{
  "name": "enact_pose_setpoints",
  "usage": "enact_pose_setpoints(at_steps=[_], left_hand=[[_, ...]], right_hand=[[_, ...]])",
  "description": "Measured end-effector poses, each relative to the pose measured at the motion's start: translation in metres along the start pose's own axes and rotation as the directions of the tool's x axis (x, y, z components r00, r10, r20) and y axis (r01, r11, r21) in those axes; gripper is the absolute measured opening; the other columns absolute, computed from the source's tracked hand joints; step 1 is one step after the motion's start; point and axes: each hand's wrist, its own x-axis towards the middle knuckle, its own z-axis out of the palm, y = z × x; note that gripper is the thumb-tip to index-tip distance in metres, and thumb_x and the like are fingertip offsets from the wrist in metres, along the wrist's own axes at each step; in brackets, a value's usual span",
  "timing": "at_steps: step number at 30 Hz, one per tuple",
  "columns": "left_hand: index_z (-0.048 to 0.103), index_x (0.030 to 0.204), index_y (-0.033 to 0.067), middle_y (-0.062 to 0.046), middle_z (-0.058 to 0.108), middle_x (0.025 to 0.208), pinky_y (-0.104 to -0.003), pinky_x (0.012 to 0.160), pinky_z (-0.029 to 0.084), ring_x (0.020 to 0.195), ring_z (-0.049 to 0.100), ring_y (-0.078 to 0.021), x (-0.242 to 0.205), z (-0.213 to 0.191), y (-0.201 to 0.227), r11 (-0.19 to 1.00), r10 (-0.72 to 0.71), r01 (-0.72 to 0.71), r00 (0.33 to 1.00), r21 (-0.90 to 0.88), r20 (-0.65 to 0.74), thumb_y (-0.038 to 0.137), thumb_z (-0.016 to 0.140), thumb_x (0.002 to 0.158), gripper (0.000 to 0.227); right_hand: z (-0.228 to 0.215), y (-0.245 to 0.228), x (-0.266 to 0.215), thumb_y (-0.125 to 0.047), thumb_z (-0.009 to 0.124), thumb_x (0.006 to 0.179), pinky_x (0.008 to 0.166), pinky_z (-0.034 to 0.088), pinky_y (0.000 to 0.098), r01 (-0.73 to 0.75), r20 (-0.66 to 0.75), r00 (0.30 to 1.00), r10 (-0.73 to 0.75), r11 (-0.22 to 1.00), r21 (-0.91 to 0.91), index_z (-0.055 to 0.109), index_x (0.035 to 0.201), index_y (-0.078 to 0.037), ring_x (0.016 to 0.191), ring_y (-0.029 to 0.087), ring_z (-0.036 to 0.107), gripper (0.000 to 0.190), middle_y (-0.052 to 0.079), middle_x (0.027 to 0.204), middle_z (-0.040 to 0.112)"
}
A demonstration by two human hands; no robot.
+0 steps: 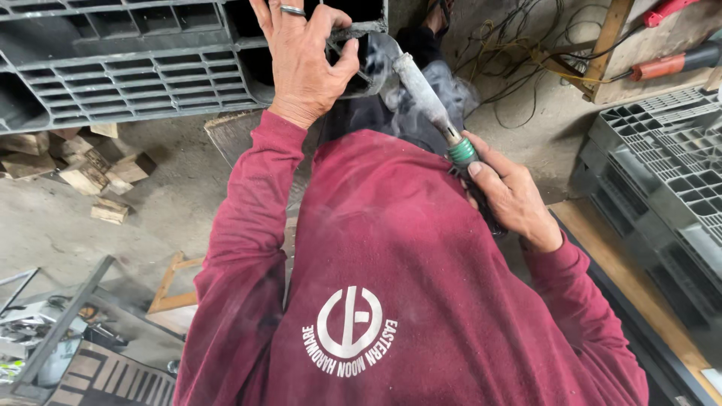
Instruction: The person repairs a stack of gray plastic crates using a heat gun and an angle grinder. They first apply heat to a damaged section of a crate, then use the angle grinder to smooth the edges. The person repeats this process on different sections of the crate.
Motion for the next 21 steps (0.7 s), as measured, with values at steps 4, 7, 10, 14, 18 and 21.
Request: enact_pose_setpoints(at_steps=[4,7,10,14,18,21], left_hand=[[0.067,0.104,0.0153,-0.016,0.049,0.132,-0.065,0.123,0.01,0.135,0.039,-0.0413,0.0,0.002,-0.001,0.999,0.027,-0.027,0.999,0.021,-0.026,0.023,0.084,0.086,0.026],[0.068,0.104,0.0152,-0.014,0.05,0.13,-0.066,0.125,0.01,0.135,0.04,-0.04,-0.001,0.003,-0.002,1.0,-0.008,0.008,1.0,0.021,0.004,0.024,0.085,0.088,0.025],[0.068,0.102,0.0157,-0.015,0.049,0.132,-0.065,0.122,0.009,0.136,0.039,-0.0415,0.0,0.003,-0.002,0.999,0.03,-0.03,0.999,0.013,-0.039,0.023,0.085,0.087,0.024],[0.068,0.102,0.0162,-0.012,0.05,0.129,-0.065,0.124,0.01,0.134,0.041,-0.0391,-0.001,0.003,-0.003,1.0,0.013,-0.013,0.999,0.004,-0.039,0.022,0.085,0.088,0.023],[0.068,0.102,0.0166,-0.01,0.051,0.126,-0.064,0.124,0.013,0.132,0.043,-0.0381,-0.002,0.004,-0.003,1.0,0.002,-0.002,0.999,-0.01,-0.04,0.022,0.086,0.087,0.024],[0.067,0.102,0.0174,-0.008,0.052,0.126,-0.062,0.123,0.016,0.133,0.044,-0.0362,-0.002,0.003,-0.004,1.0,0.026,-0.027,0.998,-0.016,-0.049,0.021,0.086,0.087,0.024]], right_hand=[[0.002,-0.01,0.004,-0.018,0.049,0.104,0.06,0.048,0.0234,-0.068,-0.004,0.998,0.069,0.997,0.046,0.047,0.157,-0.013,0.064,0.006,0.055,0.053,0.0,0.083,0.06],[0.005,-0.011,0.001,-0.02,0.048,0.105,0.061,0.047,0.0231,-0.088,-0.009,0.996,0.088,0.996,0.021,0.048,0.157,-0.014,0.065,0.006,0.054,0.052,0.0,0.083,0.061],[0.004,-0.014,0.001,-0.019,0.047,0.108,0.077,0.046,0.0223,0.153,-0.003,0.988,-0.156,0.975,-0.161,0.046,0.155,-0.01,0.084,0.006,0.055,0.048,0.0,0.099,0.064],[0.005,-0.018,0.002,-0.022,0.047,0.106,0.067,0.048,0.0222,-0.032,-0.03,0.999,0.029,0.994,-0.108,0.046,0.158,-0.013,0.07,0.005,0.052,0.053,-0.002,0.089,0.059],[0.005,-0.024,0.0,-0.021,0.046,0.105,0.064,0.047,0.0225,-0.085,-0.005,0.996,0.085,0.996,-0.027,0.044,0.159,-0.012,0.067,0.006,0.053,0.054,-0.001,0.084,0.058],[0.004,-0.024,0.003,-0.021,0.047,0.106,0.063,0.047,0.0219,-0.085,0.013,0.996,0.084,0.996,0.041,0.043,0.159,-0.011,0.068,0.005,0.053,0.054,-0.002,0.086,0.059]])
